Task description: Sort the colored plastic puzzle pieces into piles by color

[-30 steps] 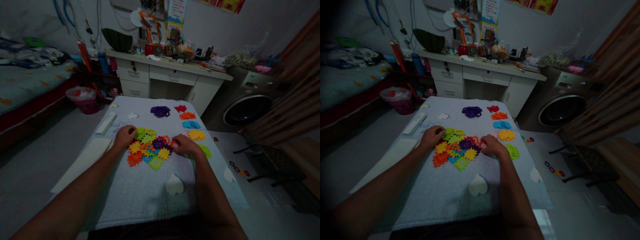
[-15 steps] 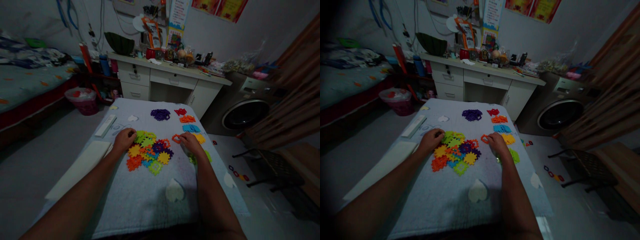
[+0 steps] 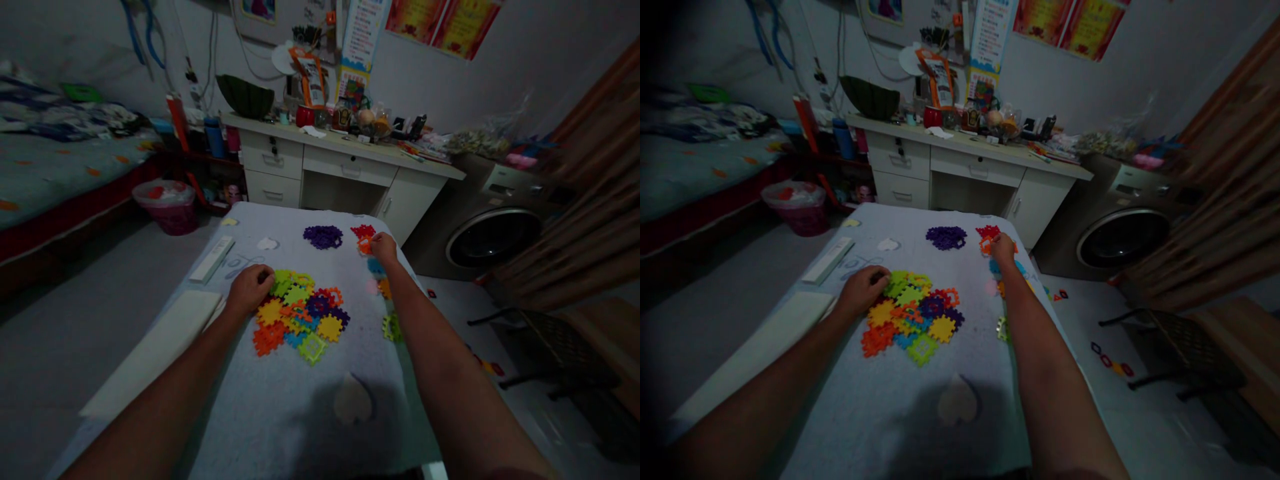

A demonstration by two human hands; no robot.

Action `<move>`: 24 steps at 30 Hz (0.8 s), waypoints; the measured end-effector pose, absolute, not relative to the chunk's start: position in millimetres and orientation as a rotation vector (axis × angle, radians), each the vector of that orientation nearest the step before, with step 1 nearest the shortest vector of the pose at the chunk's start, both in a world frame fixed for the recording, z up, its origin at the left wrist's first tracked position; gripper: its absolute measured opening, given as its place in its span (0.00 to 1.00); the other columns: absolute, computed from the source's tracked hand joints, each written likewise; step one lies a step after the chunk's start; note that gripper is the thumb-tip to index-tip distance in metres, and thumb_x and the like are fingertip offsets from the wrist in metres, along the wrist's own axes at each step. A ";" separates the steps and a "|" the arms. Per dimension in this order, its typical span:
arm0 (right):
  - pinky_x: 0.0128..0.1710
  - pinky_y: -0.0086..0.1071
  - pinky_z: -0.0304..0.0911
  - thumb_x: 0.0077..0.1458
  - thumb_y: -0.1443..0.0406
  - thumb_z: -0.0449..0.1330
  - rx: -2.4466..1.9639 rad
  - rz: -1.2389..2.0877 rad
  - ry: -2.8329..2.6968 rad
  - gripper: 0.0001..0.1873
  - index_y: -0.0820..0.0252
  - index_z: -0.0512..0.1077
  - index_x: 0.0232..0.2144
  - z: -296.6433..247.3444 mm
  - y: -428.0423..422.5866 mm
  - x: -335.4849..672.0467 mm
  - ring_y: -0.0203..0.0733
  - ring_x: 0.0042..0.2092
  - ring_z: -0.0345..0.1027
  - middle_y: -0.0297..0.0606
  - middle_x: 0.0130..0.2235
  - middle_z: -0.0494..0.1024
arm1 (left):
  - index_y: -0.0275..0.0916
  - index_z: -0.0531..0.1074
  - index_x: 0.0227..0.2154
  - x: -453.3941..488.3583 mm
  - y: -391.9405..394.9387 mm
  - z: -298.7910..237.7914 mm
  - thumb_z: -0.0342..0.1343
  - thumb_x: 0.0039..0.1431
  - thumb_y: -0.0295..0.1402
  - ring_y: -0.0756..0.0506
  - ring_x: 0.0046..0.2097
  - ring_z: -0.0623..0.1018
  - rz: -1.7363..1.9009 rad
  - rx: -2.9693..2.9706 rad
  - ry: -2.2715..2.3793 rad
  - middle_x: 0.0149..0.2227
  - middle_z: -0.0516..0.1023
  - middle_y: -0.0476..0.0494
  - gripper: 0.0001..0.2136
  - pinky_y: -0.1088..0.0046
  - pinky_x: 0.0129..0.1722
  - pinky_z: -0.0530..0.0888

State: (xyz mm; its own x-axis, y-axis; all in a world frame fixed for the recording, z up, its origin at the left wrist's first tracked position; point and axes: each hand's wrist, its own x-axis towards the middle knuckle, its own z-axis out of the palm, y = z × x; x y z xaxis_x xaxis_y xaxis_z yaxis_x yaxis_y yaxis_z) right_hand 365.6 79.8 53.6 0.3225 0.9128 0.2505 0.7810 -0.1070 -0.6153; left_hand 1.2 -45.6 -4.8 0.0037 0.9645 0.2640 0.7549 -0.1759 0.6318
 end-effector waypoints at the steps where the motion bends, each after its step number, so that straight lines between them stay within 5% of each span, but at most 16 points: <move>1: 0.38 0.32 0.60 0.40 0.73 0.54 -1.949 0.243 -1.489 0.06 0.59 0.67 0.23 52.7 86.0 364.4 0.40 0.34 0.66 0.36 0.28 0.73 | 0.41 0.74 0.30 1.3 -45.7 -4.6 0.48 0.54 0.41 0.43 0.36 0.77 0.958 1.974 1.778 0.33 0.79 0.44 0.12 0.69 0.36 0.70; 9: 0.44 0.42 0.62 0.39 0.77 0.53 -2.034 0.241 -1.500 0.09 0.63 0.70 0.22 42.9 97.0 367.2 0.51 0.41 0.71 0.47 0.31 0.76 | 0.39 0.74 0.31 3.1 -48.1 -1.2 0.49 0.54 0.40 0.43 0.36 0.76 0.993 1.944 1.770 0.34 0.79 0.42 0.13 0.67 0.38 0.70; 13: 0.49 0.41 0.61 0.41 0.76 0.52 -1.981 0.200 -1.525 0.17 0.65 0.75 0.33 47.1 80.6 372.1 0.49 0.46 0.70 0.49 0.39 0.78 | 0.40 0.74 0.31 3.4 -48.5 0.6 0.49 0.54 0.39 0.43 0.35 0.76 0.995 1.934 1.751 0.33 0.78 0.43 0.11 0.67 0.37 0.70; 18: 0.52 0.38 0.63 0.46 0.72 0.54 -1.800 0.165 -1.638 0.15 0.63 0.77 0.36 58.3 45.4 365.9 0.44 0.46 0.70 0.45 0.41 0.79 | 0.40 0.74 0.31 2.6 -47.0 -1.4 0.49 0.54 0.39 0.44 0.35 0.76 0.993 1.955 1.743 0.32 0.78 0.43 0.11 0.68 0.36 0.70; 24: 0.43 0.34 0.66 0.52 0.68 0.59 -1.540 0.551 -2.067 0.10 0.61 0.76 0.38 58.4 -25.0 333.8 0.40 0.38 0.72 0.39 0.38 0.79 | 0.40 0.74 0.31 0.3 -46.3 -7.1 0.50 0.53 0.39 0.44 0.36 0.76 0.993 1.959 1.737 0.31 0.78 0.45 0.11 0.71 0.35 0.69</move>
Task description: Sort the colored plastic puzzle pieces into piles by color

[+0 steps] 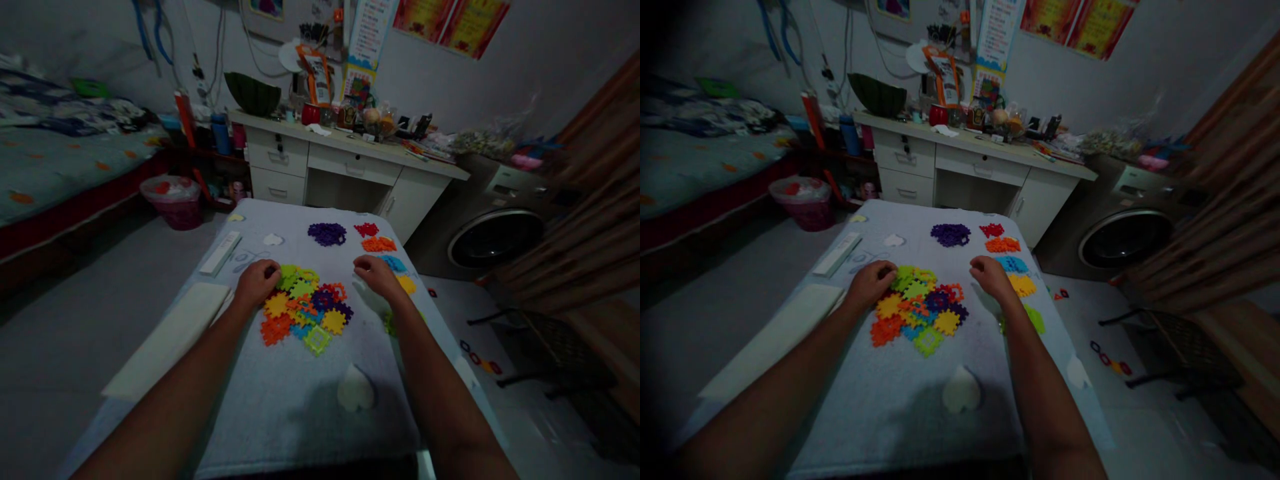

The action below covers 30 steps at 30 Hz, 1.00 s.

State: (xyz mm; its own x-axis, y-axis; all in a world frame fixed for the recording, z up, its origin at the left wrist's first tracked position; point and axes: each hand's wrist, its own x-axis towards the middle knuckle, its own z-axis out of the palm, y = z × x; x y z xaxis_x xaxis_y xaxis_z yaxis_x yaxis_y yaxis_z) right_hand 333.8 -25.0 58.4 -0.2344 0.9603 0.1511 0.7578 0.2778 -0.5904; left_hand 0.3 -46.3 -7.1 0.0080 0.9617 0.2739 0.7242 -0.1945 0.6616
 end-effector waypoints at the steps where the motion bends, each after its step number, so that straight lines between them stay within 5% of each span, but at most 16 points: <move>1: 0.42 0.33 0.66 0.52 0.67 0.60 -1.527 0.594 -2.139 0.10 0.61 0.76 0.38 56.5 -36.7 328.3 0.40 0.39 0.72 0.40 0.39 0.79 | 0.40 0.74 0.31 0.2 -46.6 -7.2 0.50 0.53 0.39 0.44 0.36 0.76 0.997 1.959 1.735 0.32 0.78 0.45 0.11 0.71 0.35 0.69; 10: 0.59 0.39 0.56 0.53 0.75 0.55 -1.573 0.483 -2.291 0.24 0.65 0.70 0.53 28.2 -69.1 304.7 0.45 0.55 0.65 0.49 0.55 0.73 | 0.39 0.75 0.32 1.3 -48.4 -4.4 0.50 0.52 0.38 0.44 0.35 0.76 1.018 1.971 1.726 0.31 0.78 0.44 0.11 0.70 0.36 0.69; 30: 0.32 0.29 0.59 0.46 0.66 0.57 -1.427 0.850 -1.759 0.11 0.59 0.70 0.36 3.6 -64.6 315.3 0.37 0.31 0.62 0.29 0.28 0.68 | 0.40 0.75 0.31 2.0 -48.8 -1.5 0.51 0.51 0.38 0.44 0.35 0.76 1.010 1.925 1.724 0.31 0.78 0.45 0.11 0.70 0.35 0.69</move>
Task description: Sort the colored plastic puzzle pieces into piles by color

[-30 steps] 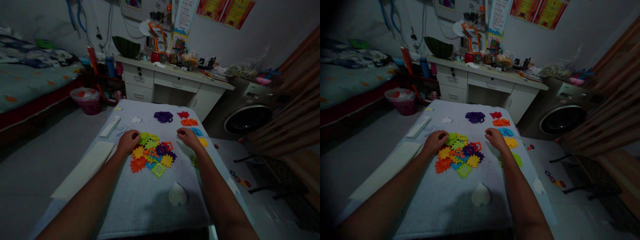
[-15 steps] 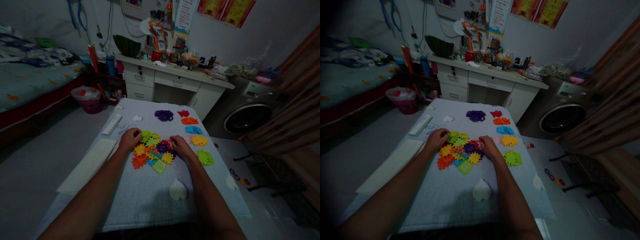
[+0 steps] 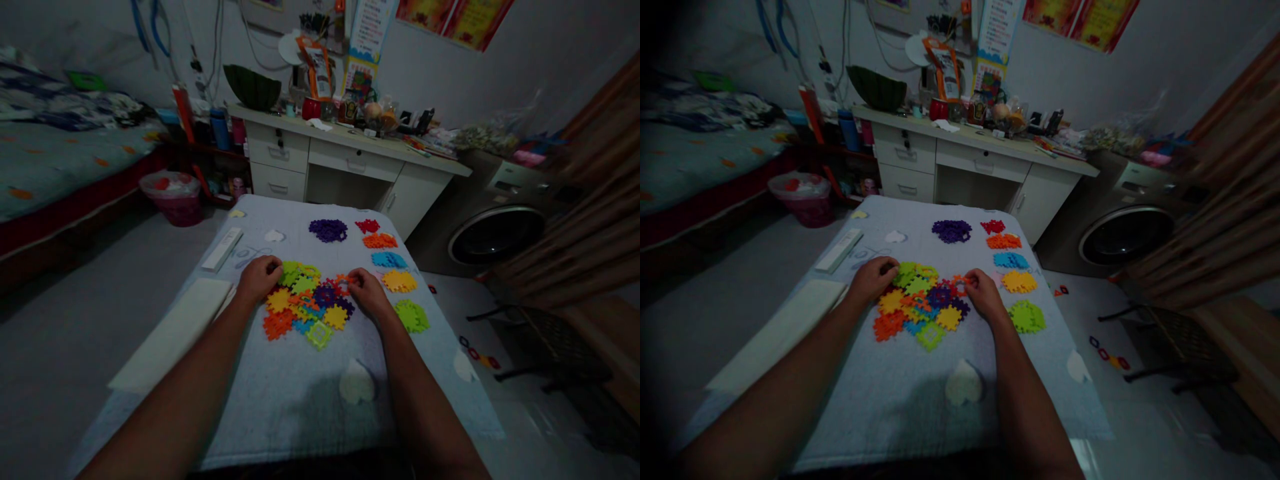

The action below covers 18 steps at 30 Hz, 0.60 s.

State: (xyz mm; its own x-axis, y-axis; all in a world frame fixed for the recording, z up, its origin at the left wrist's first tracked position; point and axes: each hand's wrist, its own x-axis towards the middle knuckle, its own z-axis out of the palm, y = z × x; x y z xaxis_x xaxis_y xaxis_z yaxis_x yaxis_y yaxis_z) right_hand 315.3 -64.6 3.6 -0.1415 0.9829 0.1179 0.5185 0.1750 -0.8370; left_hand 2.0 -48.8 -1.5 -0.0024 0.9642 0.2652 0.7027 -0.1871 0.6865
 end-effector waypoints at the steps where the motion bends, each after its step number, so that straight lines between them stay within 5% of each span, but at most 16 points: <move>1: 0.31 0.29 0.58 0.46 0.65 0.57 -1.428 0.855 -1.714 0.11 0.59 0.70 0.35 4.2 -64.7 314.8 0.37 0.30 0.62 0.29 0.27 0.68 | 0.40 0.75 0.31 1.9 -48.7 -1.4 0.51 0.51 0.38 0.44 0.34 0.76 1.010 1.930 1.725 0.31 0.78 0.45 0.11 0.70 0.35 0.69; 10: 0.29 0.32 0.62 0.43 0.57 0.62 -1.425 0.839 -1.385 0.15 0.60 0.71 0.33 34.7 -33.5 341.4 0.38 0.28 0.66 0.32 0.26 0.73 | 0.39 0.74 0.31 0.9 -47.4 -2.5 0.50 0.53 0.38 0.44 0.35 0.76 0.977 1.986 1.725 0.32 0.78 0.44 0.10 0.69 0.36 0.70; 18: 0.22 0.25 0.57 0.40 0.65 0.63 -1.622 0.593 -0.995 0.09 0.58 0.66 0.27 55.2 46.2 400.6 0.33 0.23 0.62 0.27 0.20 0.67 | 0.41 0.74 0.30 2.8 -48.3 -0.3 0.51 0.53 0.37 0.43 0.35 0.77 0.984 1.973 1.754 0.32 0.79 0.44 0.09 0.67 0.37 0.71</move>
